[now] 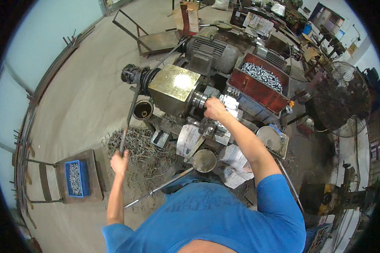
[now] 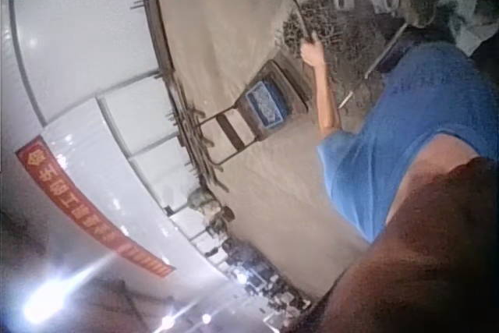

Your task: The person operates a manual lathe machine to process metal components, using various levers to engage the feed and feed rate, while handling metal bolts and metal chips by hand.

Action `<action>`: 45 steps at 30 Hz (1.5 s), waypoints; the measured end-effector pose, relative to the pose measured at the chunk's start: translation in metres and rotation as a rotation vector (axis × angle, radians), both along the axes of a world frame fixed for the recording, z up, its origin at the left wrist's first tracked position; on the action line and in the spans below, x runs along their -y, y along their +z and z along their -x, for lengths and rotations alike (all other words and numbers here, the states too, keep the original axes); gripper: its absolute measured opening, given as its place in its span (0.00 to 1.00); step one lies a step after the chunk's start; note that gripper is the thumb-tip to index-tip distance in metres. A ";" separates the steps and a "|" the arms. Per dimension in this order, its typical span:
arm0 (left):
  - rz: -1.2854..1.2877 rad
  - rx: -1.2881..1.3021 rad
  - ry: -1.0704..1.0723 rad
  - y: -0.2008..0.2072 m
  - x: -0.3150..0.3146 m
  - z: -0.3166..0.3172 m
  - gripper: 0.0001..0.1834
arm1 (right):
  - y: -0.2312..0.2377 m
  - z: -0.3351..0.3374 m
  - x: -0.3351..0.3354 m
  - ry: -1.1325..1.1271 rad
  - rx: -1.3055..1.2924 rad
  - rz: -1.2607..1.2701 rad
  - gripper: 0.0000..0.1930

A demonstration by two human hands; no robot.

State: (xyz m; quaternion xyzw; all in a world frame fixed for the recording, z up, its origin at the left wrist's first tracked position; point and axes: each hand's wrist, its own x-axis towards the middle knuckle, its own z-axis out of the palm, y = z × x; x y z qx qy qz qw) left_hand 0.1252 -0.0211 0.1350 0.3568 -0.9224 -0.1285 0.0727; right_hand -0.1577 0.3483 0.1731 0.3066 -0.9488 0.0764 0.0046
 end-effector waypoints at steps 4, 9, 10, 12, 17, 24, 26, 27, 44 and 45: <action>-0.006 -0.076 -0.004 -0.005 -0.002 -0.002 0.19 | 0.011 -0.009 0.008 -0.031 0.029 -0.044 0.11; -0.041 -0.113 -0.073 -0.006 -0.004 -0.005 0.19 | 0.036 -0.025 0.000 -0.029 -0.113 -0.078 0.11; -0.055 -0.122 -0.086 -0.009 0.000 -0.007 0.19 | 0.052 -0.029 -0.006 -0.002 -0.140 -0.091 0.11; -0.248 -0.139 -0.148 -0.013 0.015 -0.006 0.18 | 0.074 -0.028 -0.039 -0.033 -0.233 0.097 0.14; -0.216 -0.086 -0.411 -0.020 0.050 0.051 0.13 | 0.122 -0.004 -0.135 -0.402 -0.459 0.119 0.29; -0.658 -0.156 -0.266 -0.065 0.063 0.079 0.17 | 0.072 -0.129 -0.184 -0.469 -0.177 0.440 0.27; -0.536 -0.135 -0.268 -0.079 0.089 0.069 0.15 | 0.046 -0.184 -0.204 -0.574 -0.042 0.499 0.26; -0.715 -0.117 -0.296 -0.065 0.073 0.073 0.15 | 0.025 -0.215 -0.221 -0.682 -0.021 0.478 0.25; -0.633 0.103 -0.183 -0.047 0.065 0.084 0.08 | -0.195 -0.570 -0.287 -1.261 0.597 0.063 0.21; -0.630 0.091 -0.181 -0.048 0.066 0.083 0.08 | -0.195 -0.564 -0.282 -1.206 0.600 0.022 0.22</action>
